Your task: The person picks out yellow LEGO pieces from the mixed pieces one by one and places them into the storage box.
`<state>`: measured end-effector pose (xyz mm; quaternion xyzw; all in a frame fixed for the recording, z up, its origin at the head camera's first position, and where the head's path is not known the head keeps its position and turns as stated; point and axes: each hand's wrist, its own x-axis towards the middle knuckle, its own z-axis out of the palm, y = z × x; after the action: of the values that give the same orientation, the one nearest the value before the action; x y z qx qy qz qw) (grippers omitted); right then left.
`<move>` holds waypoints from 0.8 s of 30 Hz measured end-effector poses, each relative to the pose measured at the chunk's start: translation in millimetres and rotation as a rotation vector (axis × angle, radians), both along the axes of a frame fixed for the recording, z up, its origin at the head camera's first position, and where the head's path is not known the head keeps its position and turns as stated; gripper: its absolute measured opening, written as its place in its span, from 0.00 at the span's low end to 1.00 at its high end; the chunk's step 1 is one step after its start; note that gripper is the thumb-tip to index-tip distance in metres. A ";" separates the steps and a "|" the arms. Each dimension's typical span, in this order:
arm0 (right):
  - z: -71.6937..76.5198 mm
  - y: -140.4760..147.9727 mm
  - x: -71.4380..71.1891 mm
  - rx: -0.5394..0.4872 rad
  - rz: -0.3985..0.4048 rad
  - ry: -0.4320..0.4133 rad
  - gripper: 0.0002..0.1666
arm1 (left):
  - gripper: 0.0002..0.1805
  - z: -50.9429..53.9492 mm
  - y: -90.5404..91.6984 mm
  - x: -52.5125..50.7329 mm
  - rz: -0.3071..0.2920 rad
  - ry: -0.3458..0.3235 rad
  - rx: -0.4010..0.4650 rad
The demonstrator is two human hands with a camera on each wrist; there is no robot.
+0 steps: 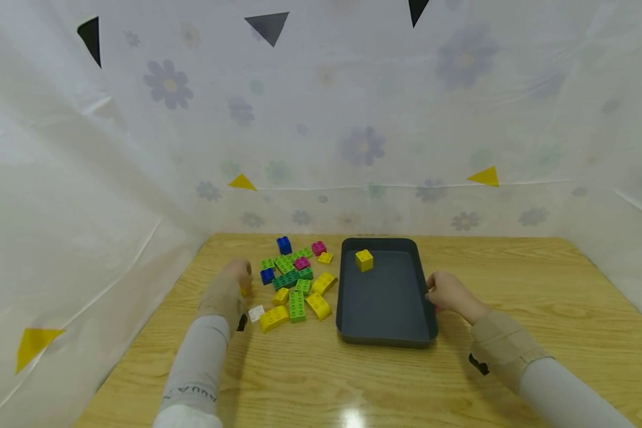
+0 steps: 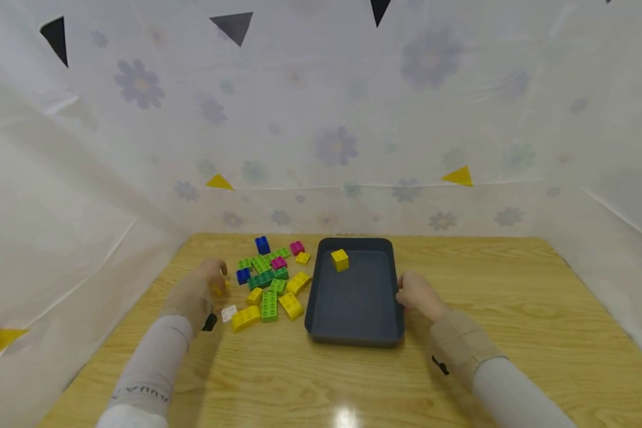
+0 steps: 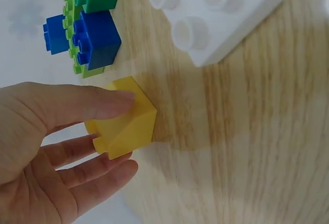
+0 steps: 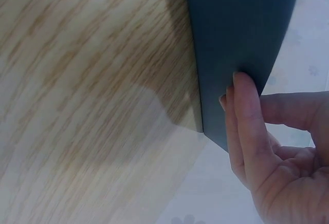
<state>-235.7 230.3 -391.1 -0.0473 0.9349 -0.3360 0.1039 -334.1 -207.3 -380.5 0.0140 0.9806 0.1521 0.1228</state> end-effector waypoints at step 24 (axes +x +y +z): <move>-3.6 1.8 -0.9 -0.020 -0.021 -0.016 0.17 | 0.17 -12.6 -3.5 -8.9 0.041 -0.032 0.015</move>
<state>-236.6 232.1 -394.8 -0.0358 0.9311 -0.3469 0.1073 -343.0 -210.8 -393.0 -0.0074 0.9775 0.1620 0.1352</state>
